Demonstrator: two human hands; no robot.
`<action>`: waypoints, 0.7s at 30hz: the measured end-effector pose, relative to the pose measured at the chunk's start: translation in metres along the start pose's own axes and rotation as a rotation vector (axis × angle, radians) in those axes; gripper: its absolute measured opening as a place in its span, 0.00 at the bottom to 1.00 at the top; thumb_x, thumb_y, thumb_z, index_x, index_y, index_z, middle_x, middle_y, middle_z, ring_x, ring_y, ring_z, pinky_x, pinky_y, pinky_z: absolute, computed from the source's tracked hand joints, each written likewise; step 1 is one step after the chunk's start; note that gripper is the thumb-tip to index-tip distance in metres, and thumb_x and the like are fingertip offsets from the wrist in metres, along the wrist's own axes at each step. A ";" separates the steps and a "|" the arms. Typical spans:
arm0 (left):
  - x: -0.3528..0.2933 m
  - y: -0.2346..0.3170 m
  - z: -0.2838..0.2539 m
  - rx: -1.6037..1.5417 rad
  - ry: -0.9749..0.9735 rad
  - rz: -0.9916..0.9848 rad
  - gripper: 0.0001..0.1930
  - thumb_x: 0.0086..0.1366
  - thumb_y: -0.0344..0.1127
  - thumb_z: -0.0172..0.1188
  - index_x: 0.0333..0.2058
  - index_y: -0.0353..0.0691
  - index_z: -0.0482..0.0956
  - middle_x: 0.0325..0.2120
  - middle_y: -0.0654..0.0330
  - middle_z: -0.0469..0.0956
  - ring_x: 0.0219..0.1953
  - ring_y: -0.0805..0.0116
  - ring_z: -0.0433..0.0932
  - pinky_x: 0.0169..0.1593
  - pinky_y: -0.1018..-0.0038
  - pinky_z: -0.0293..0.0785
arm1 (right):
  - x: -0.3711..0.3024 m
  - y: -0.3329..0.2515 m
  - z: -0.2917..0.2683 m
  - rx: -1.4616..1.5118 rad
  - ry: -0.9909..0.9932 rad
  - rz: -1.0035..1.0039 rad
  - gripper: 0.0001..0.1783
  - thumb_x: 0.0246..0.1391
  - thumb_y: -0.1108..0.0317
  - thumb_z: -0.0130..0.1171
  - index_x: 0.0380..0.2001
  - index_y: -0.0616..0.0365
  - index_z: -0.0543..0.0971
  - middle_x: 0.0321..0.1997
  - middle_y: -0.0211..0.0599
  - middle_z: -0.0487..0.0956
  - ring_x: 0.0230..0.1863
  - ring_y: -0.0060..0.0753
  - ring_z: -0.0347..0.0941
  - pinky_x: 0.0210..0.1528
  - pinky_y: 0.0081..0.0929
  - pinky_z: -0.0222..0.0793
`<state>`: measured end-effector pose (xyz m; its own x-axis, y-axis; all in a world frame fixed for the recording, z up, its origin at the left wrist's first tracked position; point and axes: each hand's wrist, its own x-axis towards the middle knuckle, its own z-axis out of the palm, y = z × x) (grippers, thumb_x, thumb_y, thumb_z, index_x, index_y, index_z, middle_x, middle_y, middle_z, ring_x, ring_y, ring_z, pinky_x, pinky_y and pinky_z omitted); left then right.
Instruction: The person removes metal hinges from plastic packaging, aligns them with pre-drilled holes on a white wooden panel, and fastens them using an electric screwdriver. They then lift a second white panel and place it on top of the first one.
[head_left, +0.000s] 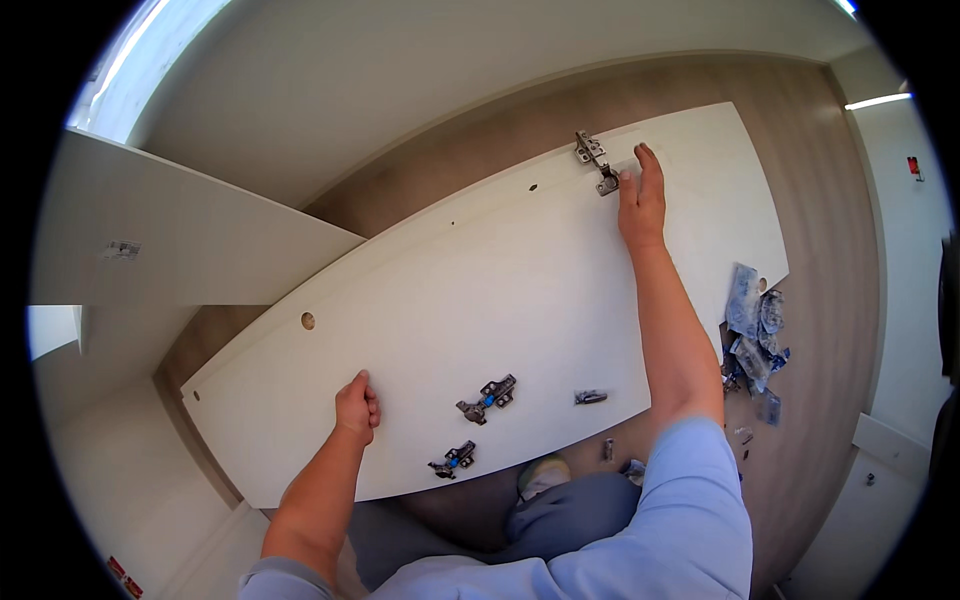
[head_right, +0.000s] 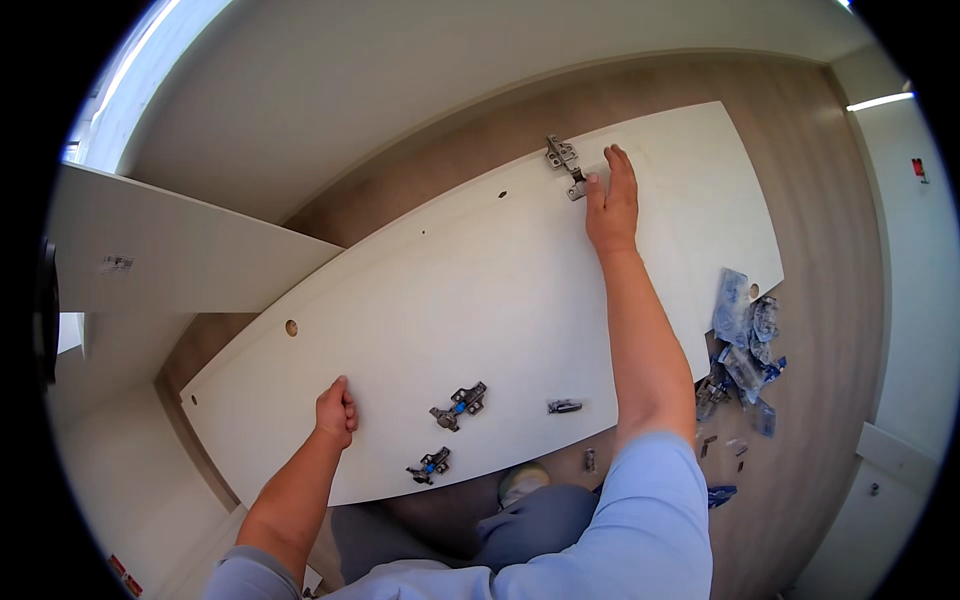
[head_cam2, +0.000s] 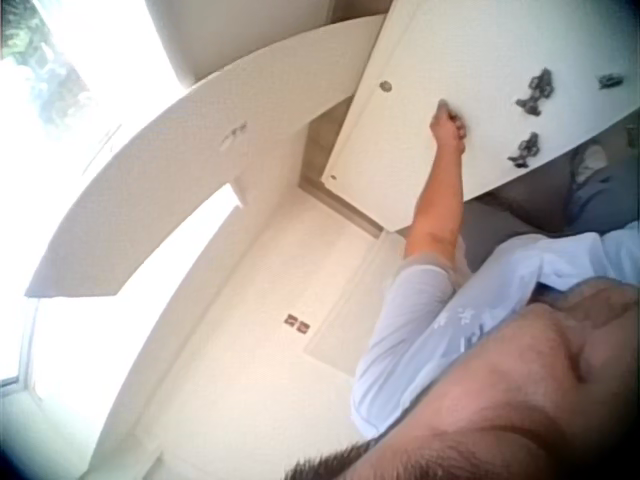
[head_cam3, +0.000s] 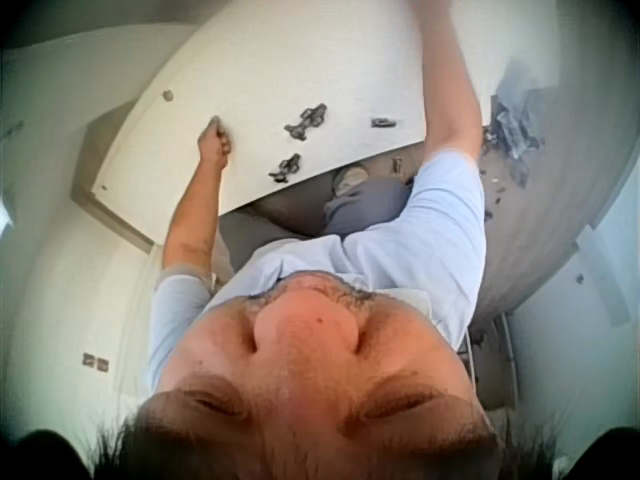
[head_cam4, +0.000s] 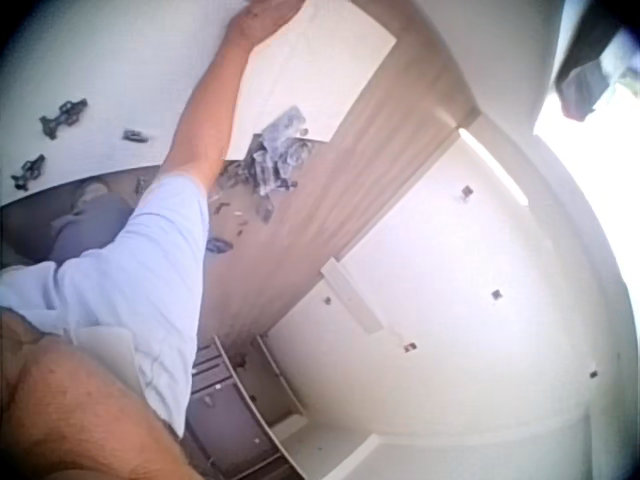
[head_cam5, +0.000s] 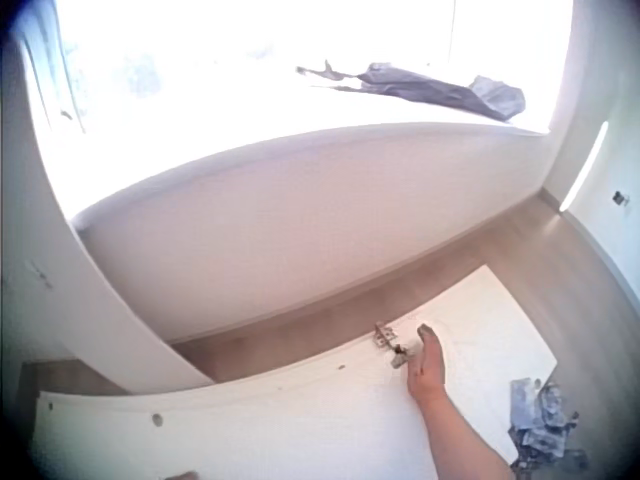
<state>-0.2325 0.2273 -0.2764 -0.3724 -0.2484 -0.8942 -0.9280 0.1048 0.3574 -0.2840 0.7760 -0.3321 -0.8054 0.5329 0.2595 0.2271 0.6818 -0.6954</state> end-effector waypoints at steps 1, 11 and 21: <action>-0.001 -0.001 -0.001 -0.008 -0.012 0.006 0.21 0.71 0.51 0.57 0.23 0.45 0.65 0.13 0.65 0.63 0.10 0.74 0.55 0.13 0.75 0.48 | -0.020 -0.007 -0.008 0.071 0.067 0.036 0.24 0.64 0.67 0.55 0.63 0.56 0.71 0.68 0.44 0.70 0.71 0.48 0.62 0.71 0.42 0.60; 0.001 -0.002 0.000 -0.003 -0.042 0.040 0.21 0.70 0.51 0.57 0.24 0.44 0.66 0.13 0.65 0.63 0.11 0.75 0.56 0.14 0.75 0.49 | -0.229 -0.141 -0.025 0.135 -0.878 -0.572 0.22 0.48 0.71 0.65 0.49 0.48 0.80 0.59 0.30 0.77 0.63 0.37 0.70 0.64 0.40 0.66; -0.004 -0.026 -0.046 -0.114 -0.037 0.067 0.20 0.72 0.50 0.56 0.25 0.43 0.67 0.14 0.66 0.64 0.12 0.76 0.57 0.16 0.75 0.51 | -0.188 -0.175 0.017 0.241 -0.994 -0.412 0.14 0.53 0.69 0.65 0.45 0.52 0.82 0.54 0.35 0.79 0.46 0.39 0.78 0.46 0.35 0.75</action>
<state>-0.2075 0.1811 -0.2695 -0.4351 -0.2084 -0.8759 -0.8964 0.0089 0.4431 -0.1817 0.5483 -0.2702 -0.9007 -0.4274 -0.0777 -0.1860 0.5411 -0.8201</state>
